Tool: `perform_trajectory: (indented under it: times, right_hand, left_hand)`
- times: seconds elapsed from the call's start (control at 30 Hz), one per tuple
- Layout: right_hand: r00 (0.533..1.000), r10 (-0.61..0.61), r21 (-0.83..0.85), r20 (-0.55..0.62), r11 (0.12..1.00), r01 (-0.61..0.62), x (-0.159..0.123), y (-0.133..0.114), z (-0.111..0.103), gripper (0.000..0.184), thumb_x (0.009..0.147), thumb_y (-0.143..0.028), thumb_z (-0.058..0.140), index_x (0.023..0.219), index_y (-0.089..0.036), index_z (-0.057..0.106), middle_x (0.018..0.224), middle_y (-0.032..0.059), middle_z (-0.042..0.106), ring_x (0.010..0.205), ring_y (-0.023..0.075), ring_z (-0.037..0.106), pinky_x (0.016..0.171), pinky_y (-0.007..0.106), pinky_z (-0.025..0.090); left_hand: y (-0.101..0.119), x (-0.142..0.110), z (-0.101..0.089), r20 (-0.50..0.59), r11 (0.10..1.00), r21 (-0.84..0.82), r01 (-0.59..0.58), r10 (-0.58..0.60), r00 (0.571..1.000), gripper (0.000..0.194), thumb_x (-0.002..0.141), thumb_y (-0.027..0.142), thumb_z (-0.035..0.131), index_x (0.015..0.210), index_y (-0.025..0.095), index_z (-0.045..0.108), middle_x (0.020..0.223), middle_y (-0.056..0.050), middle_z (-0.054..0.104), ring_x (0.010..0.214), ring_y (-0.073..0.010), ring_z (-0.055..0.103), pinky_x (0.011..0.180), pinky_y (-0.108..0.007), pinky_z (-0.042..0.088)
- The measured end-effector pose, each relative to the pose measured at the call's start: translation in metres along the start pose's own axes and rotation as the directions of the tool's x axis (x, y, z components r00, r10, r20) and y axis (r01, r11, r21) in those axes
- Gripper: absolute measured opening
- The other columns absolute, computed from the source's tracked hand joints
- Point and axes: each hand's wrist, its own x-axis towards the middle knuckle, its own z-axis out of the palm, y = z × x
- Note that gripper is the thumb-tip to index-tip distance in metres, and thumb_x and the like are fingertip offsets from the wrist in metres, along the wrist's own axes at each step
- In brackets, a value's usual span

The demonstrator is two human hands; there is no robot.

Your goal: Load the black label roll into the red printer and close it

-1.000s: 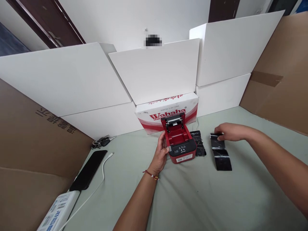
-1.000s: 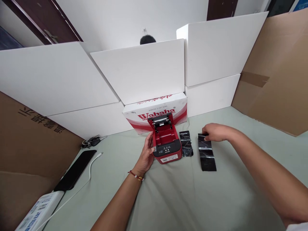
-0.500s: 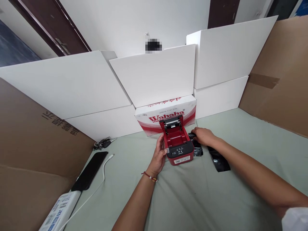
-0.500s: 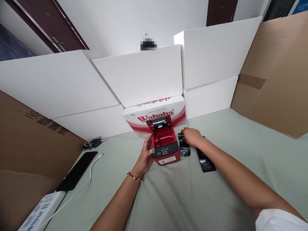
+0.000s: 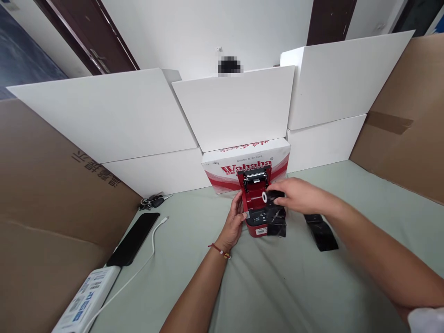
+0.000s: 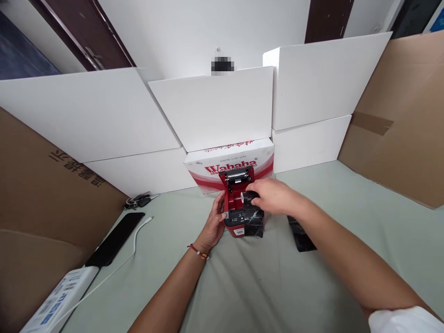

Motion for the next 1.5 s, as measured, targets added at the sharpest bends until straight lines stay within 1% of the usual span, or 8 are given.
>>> perform_trajectory:
  times: [0.37, 0.57, 0.67, 0.77, 0.83, 1.13, 1.3, 1.5]
  right_hand:
    - [0.982, 0.185, -0.179, 0.036, 0.968, -0.175, 0.063, -0.024, 0.048, 0.036, 0.091, -0.013, 0.065, 0.125, -0.017, 0.077, 0.117, 0.0193, 0.081, 0.109, 0.0386, 0.077, 0.081, 0.04, 0.056]
    - [0.988, 0.009, -0.084, -0.152, 0.996, -0.022, 0.027, -0.013, 0.065, 0.035, 0.11, -0.028, 0.047, 0.135, -0.019, 0.071, 0.135, 0.0131, 0.076, 0.118, 0.0275, 0.072, 0.097, 0.039, 0.055]
    - [0.845, -0.288, -0.128, -0.451, 0.958, 0.259, -0.013, -0.005, 0.1, 0.031, 0.111, -0.029, 0.049, 0.125, -0.017, 0.073, 0.125, 0.013, 0.079, 0.11, 0.0279, 0.07, 0.097, 0.045, 0.057]
    - [0.67, -0.43, -0.268, -0.605, 0.903, 0.337, -0.04, 0.003, 0.137, 0.038, 0.106, -0.018, 0.057, 0.143, -0.016, 0.063, 0.139, 0.0145, 0.074, 0.122, 0.03, 0.066, 0.103, 0.052, 0.058]
    - [0.621, -0.448, -0.309, -0.643, 0.894, 0.325, -0.046, 0.005, 0.152, 0.049, 0.103, -0.012, 0.058, 0.152, -0.015, 0.055, 0.143, 0.0154, 0.071, 0.131, 0.0301, 0.063, 0.112, 0.054, 0.055]
    - [0.574, -0.454, -0.355, -0.682, 0.891, 0.283, -0.038, 0.01, 0.163, 0.047, 0.1, -0.007, 0.053, 0.146, -0.015, 0.061, 0.135, 0.0125, 0.075, 0.13, 0.0271, 0.065, 0.116, 0.051, 0.055]
    - [0.59, -0.442, -0.319, -0.676, 0.897, 0.306, -0.037, 0.013, 0.17, 0.054, 0.101, -0.007, 0.05, 0.154, -0.016, 0.056, 0.14, 0.0131, 0.072, 0.136, 0.0256, 0.062, 0.121, 0.052, 0.052]
    - [0.562, -0.442, -0.317, -0.7, 0.896, 0.311, -0.039, 0.011, 0.167, 0.049, 0.099, -0.006, 0.051, 0.147, -0.014, 0.061, 0.134, 0.0138, 0.074, 0.131, 0.0262, 0.063, 0.118, 0.051, 0.054]
  left_hand:
    - [-0.004, 0.001, -0.001, 0.004, 1.0, -0.017, -0.012, 0.012, 1.0, 0.079, 0.08, 0.032, 0.076, 0.154, 0.03, 0.049, 0.17, -0.007, 0.047, 0.163, -0.0312, 0.035, 0.135, -0.048, 0.027]
    - [-0.004, 0.001, 0.0, 0.028, 1.0, 0.006, -0.028, 0.028, 0.999, 0.08, 0.082, 0.032, 0.074, 0.156, 0.03, 0.047, 0.171, -0.008, 0.046, 0.162, -0.0316, 0.036, 0.135, -0.049, 0.026]
    - [-0.006, 0.002, -0.001, 0.028, 0.999, 0.017, -0.047, 0.046, 0.999, 0.081, 0.083, 0.033, 0.073, 0.158, 0.03, 0.044, 0.174, -0.007, 0.042, 0.164, -0.0307, 0.034, 0.136, -0.049, 0.024]
    - [-0.007, 0.004, -0.002, 0.016, 0.999, 0.026, -0.045, 0.045, 0.999, 0.088, 0.081, 0.033, 0.074, 0.161, 0.032, 0.039, 0.176, -0.007, 0.037, 0.165, -0.0307, 0.032, 0.137, -0.049, 0.023]
    - [-0.007, 0.004, -0.003, 0.006, 0.999, 0.031, -0.036, 0.036, 0.999, 0.09, 0.081, 0.034, 0.075, 0.162, 0.033, 0.038, 0.177, -0.008, 0.036, 0.166, -0.0308, 0.03, 0.137, -0.05, 0.023]
    - [-0.001, 0.001, -0.003, -0.07, 0.999, 0.041, 0.015, -0.012, 0.998, 0.071, 0.079, 0.035, 0.076, 0.147, 0.029, 0.058, 0.167, -0.007, 0.051, 0.161, -0.0333, 0.038, 0.134, -0.052, 0.029]
    - [0.025, 0.031, 0.006, -0.228, 0.985, 0.137, -0.102, 0.131, 0.965, 0.066, 0.078, 0.039, 0.08, 0.141, 0.032, 0.063, 0.167, -0.004, 0.051, 0.164, -0.0283, 0.034, 0.136, -0.044, 0.024]
    - [0.061, 0.066, 0.019, -0.314, 0.97, 0.232, -0.07, 0.143, 0.939, 0.039, 0.097, 0.056, 0.063, 0.119, 0.025, 0.071, 0.141, -0.009, 0.069, 0.134, -0.0249, 0.063, 0.108, -0.039, 0.052]
